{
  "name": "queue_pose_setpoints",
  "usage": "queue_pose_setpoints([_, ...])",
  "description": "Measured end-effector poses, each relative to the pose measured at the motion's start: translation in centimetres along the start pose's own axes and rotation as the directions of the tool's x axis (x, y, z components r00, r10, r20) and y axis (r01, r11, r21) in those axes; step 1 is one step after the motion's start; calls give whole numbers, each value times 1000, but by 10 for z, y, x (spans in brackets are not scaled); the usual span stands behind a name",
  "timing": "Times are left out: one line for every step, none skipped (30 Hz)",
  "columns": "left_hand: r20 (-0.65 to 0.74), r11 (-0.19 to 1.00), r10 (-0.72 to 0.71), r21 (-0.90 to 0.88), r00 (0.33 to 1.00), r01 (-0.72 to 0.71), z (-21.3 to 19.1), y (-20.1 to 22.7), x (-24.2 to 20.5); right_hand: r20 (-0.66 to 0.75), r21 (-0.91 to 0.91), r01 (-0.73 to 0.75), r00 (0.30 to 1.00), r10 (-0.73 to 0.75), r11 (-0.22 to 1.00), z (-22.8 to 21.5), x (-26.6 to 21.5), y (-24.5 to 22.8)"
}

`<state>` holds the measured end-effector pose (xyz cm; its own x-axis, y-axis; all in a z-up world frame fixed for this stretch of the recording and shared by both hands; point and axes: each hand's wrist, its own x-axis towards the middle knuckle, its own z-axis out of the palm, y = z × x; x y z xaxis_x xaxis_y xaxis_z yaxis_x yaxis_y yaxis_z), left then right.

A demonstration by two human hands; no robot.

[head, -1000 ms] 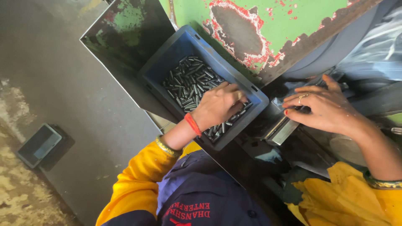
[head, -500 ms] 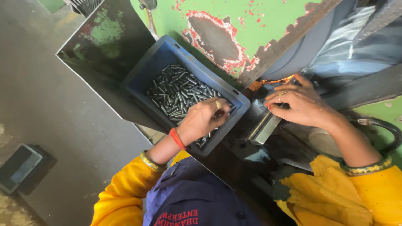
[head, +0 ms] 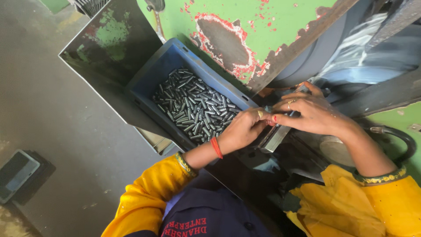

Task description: The person repeatedly picks small cylindrical metal parts from a blue bin and rubs them against a rotating grinding wheel. The person handles the parts one at a time, moving them between the bin and the wheel throughout the clip.

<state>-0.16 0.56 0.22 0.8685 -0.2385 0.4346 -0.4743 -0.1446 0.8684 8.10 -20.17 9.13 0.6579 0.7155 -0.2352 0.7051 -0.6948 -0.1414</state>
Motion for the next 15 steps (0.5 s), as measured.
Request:
queue_pose_setpoints([3,999,39,-11,999,-39,-4,-1,2,19,-36,-6,1000,7,999,-1,0,-3])
queue_pose_setpoints([13,996,81,-27,997,-81,-8,-2,4,37,-72,-11,999,14,997,-1,1,-6])
queue_pose_setpoints([22,992,119,-40,993,-119,-15,-2,5,59,-90,-31,998,37,995,-1,2,-9])
queue_pose_setpoints([30,986,158,-53,987,-156,-23,-2,7,80,-110,-51,995,60,993,-2,2,-9])
queue_pose_setpoints([35,990,138,30,990,-139,-34,-1,5,100,-128,-66,992,79,990,-2,5,-10])
queue_pose_setpoints([40,986,117,112,992,-121,-48,-1,2,126,-120,-84,987,99,989,0,7,-10])
queue_pose_setpoints([46,976,100,192,994,-107,-61,-1,-3,149,-115,-107,981,124,988,0,6,-9])
queue_pose_setpoints([74,955,61,285,995,-80,-73,-1,-9,172,-112,-130,974,148,985,1,7,-7])
queue_pose_setpoints([101,926,26,371,995,-61,-84,-2,-15,148,-106,-113,981,128,988,3,7,-5])
queue_pose_setpoints([124,890,-12,455,992,-46,-94,-4,-21,123,-100,-96,987,108,990,4,8,-2])
queue_pose_setpoints([136,848,-41,528,990,-38,-100,-7,-27,99,-97,-84,991,94,992,6,7,1])
queue_pose_setpoints([145,801,-69,598,987,-32,-104,-12,-35,66,-87,-60,996,66,994,8,7,4])
queue_pose_setpoints([153,749,-96,662,984,-30,-104,-18,-40,33,-79,-38,999,41,996,9,6,6])
queue_pose_setpoints([158,706,-83,706,984,-54,-102,-26,-44,-1,-73,-16,1000,16,997,11,5,8])
queue_pose_setpoints([163,659,-64,748,984,-81,-99,-34,-47,-9,-68,2,1000,-2,998,13,5,9])
